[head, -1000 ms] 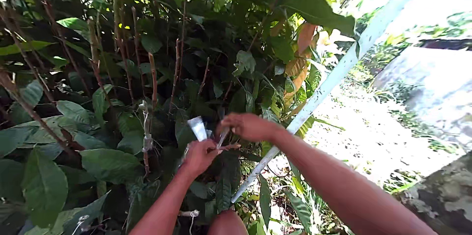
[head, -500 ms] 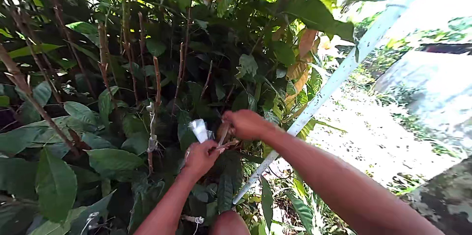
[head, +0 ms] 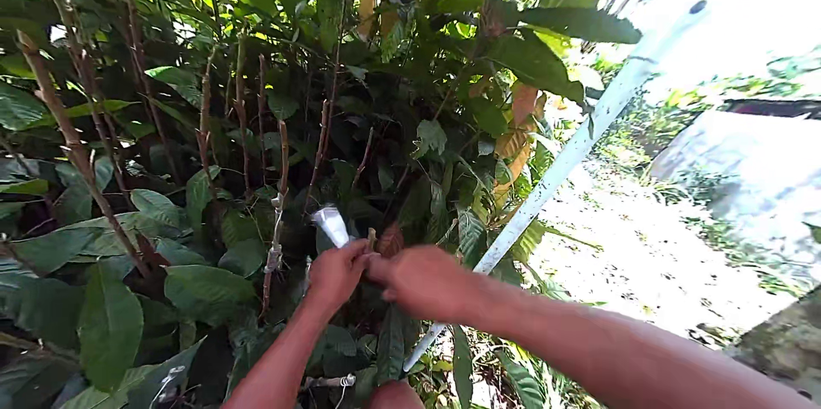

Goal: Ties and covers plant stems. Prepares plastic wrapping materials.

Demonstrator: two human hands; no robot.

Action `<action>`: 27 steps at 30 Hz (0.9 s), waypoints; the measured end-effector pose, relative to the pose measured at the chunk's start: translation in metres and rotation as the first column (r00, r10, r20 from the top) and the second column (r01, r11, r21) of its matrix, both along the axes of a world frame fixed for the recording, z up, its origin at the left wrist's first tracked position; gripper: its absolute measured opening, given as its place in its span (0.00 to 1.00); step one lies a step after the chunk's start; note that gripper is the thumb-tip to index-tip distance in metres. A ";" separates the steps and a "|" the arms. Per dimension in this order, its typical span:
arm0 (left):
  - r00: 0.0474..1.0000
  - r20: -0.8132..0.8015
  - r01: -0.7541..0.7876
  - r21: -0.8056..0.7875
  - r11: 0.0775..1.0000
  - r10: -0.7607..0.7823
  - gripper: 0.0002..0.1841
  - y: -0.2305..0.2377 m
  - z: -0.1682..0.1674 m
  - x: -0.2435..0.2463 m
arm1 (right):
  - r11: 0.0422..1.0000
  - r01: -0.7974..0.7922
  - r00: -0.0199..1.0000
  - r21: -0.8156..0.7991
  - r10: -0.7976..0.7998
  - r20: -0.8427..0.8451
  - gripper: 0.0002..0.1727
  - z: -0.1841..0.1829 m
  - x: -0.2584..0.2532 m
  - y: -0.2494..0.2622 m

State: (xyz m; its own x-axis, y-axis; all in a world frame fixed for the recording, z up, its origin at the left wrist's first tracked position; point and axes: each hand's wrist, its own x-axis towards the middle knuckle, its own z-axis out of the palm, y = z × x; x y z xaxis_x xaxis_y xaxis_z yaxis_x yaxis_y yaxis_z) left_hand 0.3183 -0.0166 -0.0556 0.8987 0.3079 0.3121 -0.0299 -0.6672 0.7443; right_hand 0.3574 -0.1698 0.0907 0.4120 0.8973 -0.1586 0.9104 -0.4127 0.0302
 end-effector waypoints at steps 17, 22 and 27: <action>0.998 -0.064 0.000 0.090 0.996 0.006 0.18 -0.005 0.010 0.002 | 0.981 0.188 0.982 0.045 -0.188 0.004 0.14 -0.003 0.033 -0.003; 0.994 -0.102 -0.036 0.075 0.996 0.044 0.17 0.000 0.019 0.001 | 0.994 0.071 0.990 0.084 -0.060 -0.127 0.21 -0.011 -0.006 -0.022; 0.975 -0.212 0.121 0.218 0.968 -0.074 0.20 -0.037 0.024 -0.002 | 1.000 -0.011 0.967 0.011 0.013 -0.256 0.19 0.023 0.028 0.011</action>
